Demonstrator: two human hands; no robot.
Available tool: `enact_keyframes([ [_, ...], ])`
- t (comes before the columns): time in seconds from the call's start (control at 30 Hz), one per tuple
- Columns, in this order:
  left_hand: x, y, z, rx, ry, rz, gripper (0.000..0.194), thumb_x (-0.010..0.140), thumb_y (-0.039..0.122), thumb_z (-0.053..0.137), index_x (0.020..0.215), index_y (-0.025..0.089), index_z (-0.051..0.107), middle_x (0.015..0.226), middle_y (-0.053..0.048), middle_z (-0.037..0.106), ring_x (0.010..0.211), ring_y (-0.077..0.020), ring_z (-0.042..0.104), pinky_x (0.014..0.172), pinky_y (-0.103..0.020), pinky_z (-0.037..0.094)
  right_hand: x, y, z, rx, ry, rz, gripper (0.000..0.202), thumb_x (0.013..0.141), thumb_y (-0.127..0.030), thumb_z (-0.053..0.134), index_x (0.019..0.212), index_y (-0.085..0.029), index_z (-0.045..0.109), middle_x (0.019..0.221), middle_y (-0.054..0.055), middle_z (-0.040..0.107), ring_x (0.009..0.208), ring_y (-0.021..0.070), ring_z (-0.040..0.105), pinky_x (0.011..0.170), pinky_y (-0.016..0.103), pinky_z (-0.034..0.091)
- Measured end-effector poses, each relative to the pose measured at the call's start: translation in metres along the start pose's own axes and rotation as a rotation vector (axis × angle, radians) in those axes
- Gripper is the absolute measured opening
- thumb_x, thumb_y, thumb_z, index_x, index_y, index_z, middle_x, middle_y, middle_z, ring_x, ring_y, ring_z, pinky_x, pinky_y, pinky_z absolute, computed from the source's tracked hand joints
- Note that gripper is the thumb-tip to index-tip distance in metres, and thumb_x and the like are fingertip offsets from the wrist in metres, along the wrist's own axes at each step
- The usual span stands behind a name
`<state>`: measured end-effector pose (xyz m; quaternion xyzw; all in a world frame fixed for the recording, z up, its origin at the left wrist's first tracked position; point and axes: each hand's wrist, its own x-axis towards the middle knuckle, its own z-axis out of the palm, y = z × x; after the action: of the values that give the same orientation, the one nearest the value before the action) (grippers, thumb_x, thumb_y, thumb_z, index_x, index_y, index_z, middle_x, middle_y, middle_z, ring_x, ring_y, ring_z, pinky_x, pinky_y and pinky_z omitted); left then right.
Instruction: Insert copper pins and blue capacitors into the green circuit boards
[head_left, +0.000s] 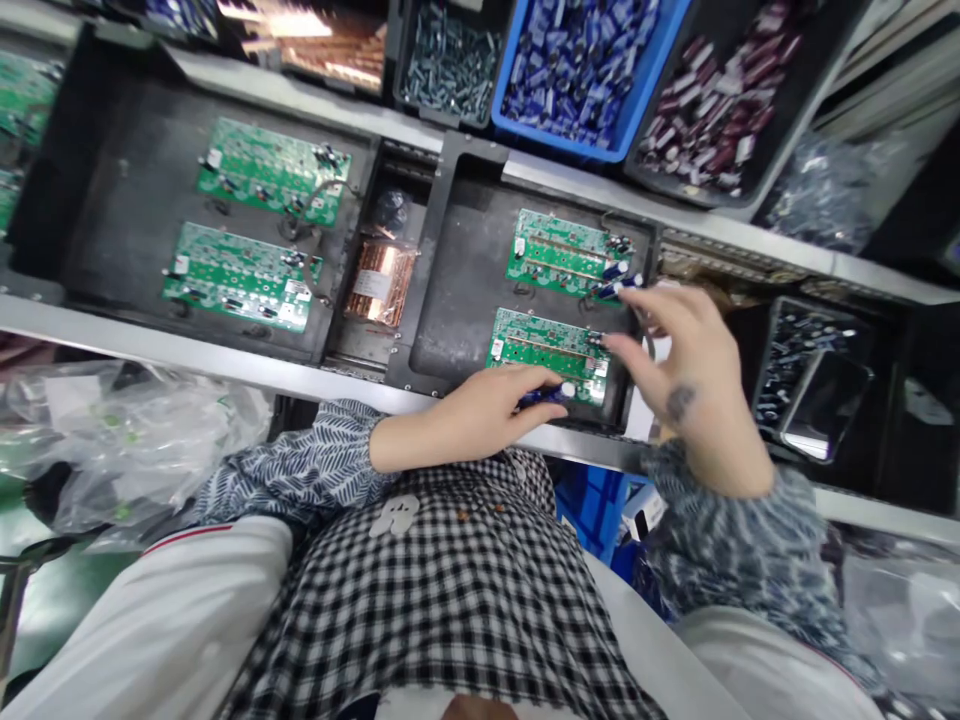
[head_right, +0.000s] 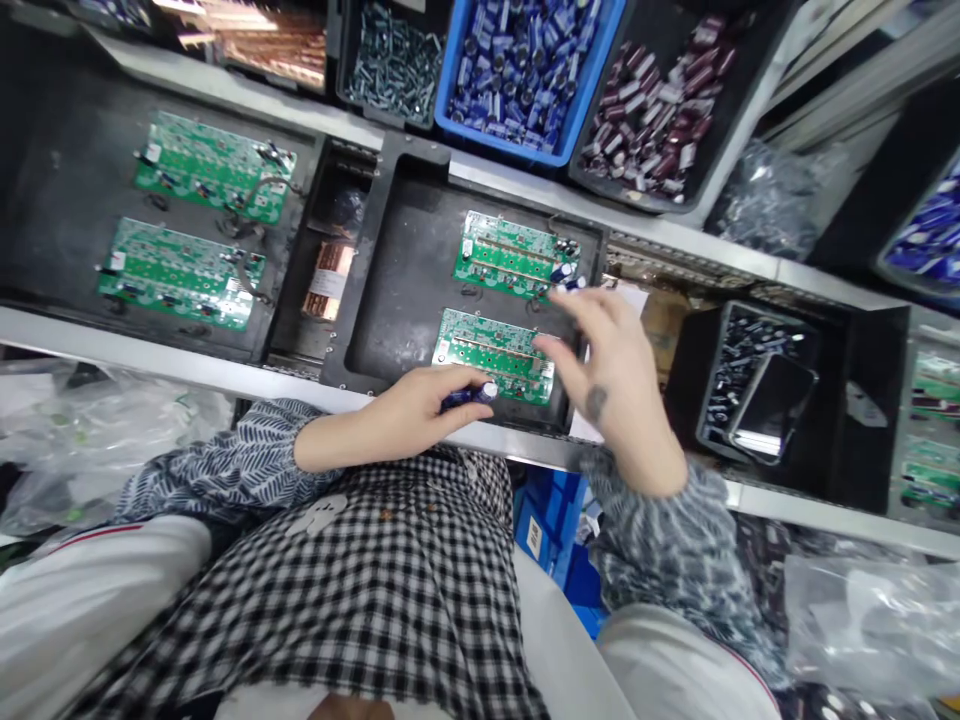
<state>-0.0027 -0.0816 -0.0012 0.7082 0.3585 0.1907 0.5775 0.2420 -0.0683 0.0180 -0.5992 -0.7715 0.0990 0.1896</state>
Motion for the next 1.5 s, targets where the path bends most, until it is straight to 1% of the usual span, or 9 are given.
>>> enact_keyframes([
  [0.17, 0.002, -0.001, 0.011, -0.114, -0.117, 0.024, 0.023, 0.1, 0.034, 0.06, 0.112, 0.015, 0.067, 0.108, -0.01, 0.07, 0.105, -0.0213, 0.064, 0.097, -0.031, 0.046, -0.045, -0.032, -0.014, 0.26, -0.225, -0.152, 0.019, 0.098, -0.039, 0.062, 0.112, -0.033, 0.072, 0.098, 0.005, 0.075, 0.086, 0.0253, 0.071, 0.077, 0.041, 0.058],
  [0.3, 0.004, -0.001, 0.021, -0.711, -0.182, -0.29, 0.035, 0.097, 0.017, 0.05, 0.13, 0.016, 0.061, 0.128, -0.013, 0.065, 0.099, -0.0161, 0.063, 0.08, -0.026, 0.05, -0.052, -0.006, -0.006, 0.116, -0.047, 0.024, 0.014, 0.095, -0.038, 0.066, 0.104, -0.031, 0.073, 0.086, 0.003, 0.074, 0.075, 0.025, 0.068, 0.069, 0.04, 0.056],
  [0.43, 0.002, -0.001, 0.023, -1.195, -0.252, -0.561, 0.034, 0.095, 0.008, 0.051, 0.125, 0.015, 0.067, 0.137, -0.015, 0.061, 0.099, -0.0131, 0.064, 0.072, -0.02, 0.049, -0.048, 0.018, 0.01, -0.048, -0.054, 0.012, 0.017, 0.098, -0.038, 0.059, 0.101, -0.031, 0.074, 0.095, 0.004, 0.078, 0.085, 0.0285, 0.067, 0.08, 0.046, 0.054],
  [0.57, -0.001, -0.005, 0.022, -1.191, -0.262, -0.566, 0.021, 0.1, 0.028, 0.065, 0.116, 0.017, 0.074, 0.115, -0.009, 0.066, 0.081, -0.0074, 0.057, 0.056, -0.011, 0.037, -0.044, 0.023, 0.017, -0.058, -0.093, -0.018, 0.02, 0.099, -0.039, 0.056, 0.103, -0.03, 0.074, 0.097, 0.004, 0.078, 0.087, 0.0293, 0.066, 0.082, 0.048, 0.052],
  [0.7, -0.003, -0.008, 0.026, -1.227, -0.208, -0.511, 0.04, 0.094, 0.051, 0.072, 0.105, 0.013, 0.078, 0.084, -0.001, 0.051, 0.063, -0.0051, 0.039, 0.044, -0.01, 0.021, -0.041, 0.024, 0.014, -0.102, -0.137, -0.057, 0.023, 0.099, -0.039, 0.056, 0.103, -0.029, 0.076, 0.095, 0.007, 0.078, 0.088, 0.0302, 0.065, 0.081, 0.047, 0.049],
  [0.97, -0.002, 0.001, 0.026, -1.246, -0.087, -0.625, 0.003, 0.097, 0.015, 0.068, 0.1, 0.014, 0.067, 0.088, -0.001, 0.062, 0.068, -0.0043, 0.054, 0.062, -0.014, 0.044, -0.042, 0.015, 0.014, -0.192, -0.137, -0.069, 0.027, 0.103, -0.039, 0.05, 0.108, -0.03, 0.075, 0.105, 0.007, 0.078, 0.094, 0.0297, 0.061, 0.08, 0.046, 0.042],
  [1.23, 0.001, 0.006, 0.032, -1.282, -0.035, -0.655, 0.007, 0.096, 0.007, 0.066, 0.093, 0.012, 0.062, 0.079, 0.001, 0.065, 0.061, -0.0021, 0.056, 0.063, -0.015, 0.044, -0.067, -0.015, 0.013, 0.168, -0.035, -0.03, 0.034, 0.095, -0.036, 0.066, 0.128, -0.027, 0.068, 0.112, 0.008, 0.076, 0.09, 0.0255, 0.069, 0.079, 0.042, 0.055],
  [1.37, -0.002, 0.008, 0.035, -1.339, -0.092, -0.69, 0.014, 0.095, -0.002, 0.061, 0.091, 0.011, 0.062, 0.082, 0.001, 0.068, 0.065, -0.0022, 0.064, 0.067, -0.014, 0.05, -0.083, -0.02, 0.015, 0.417, -0.015, 0.029, 0.013, 0.094, -0.034, 0.069, 0.104, -0.029, 0.075, 0.094, 0.002, 0.077, 0.079, 0.0192, 0.072, 0.072, 0.032, 0.059],
  [1.5, -0.003, 0.009, 0.035, -1.368, -0.07, -0.789, 0.02, 0.098, -0.004, 0.052, 0.089, 0.012, 0.061, 0.092, -0.003, 0.071, 0.082, -0.0078, 0.074, 0.062, -0.011, 0.048, -0.085, 0.0, 0.03, 0.35, 0.144, 0.265, 0.016, 0.09, -0.04, 0.072, 0.098, -0.026, 0.075, 0.086, 0.002, 0.076, 0.073, 0.0198, 0.072, 0.074, 0.035, 0.061],
])
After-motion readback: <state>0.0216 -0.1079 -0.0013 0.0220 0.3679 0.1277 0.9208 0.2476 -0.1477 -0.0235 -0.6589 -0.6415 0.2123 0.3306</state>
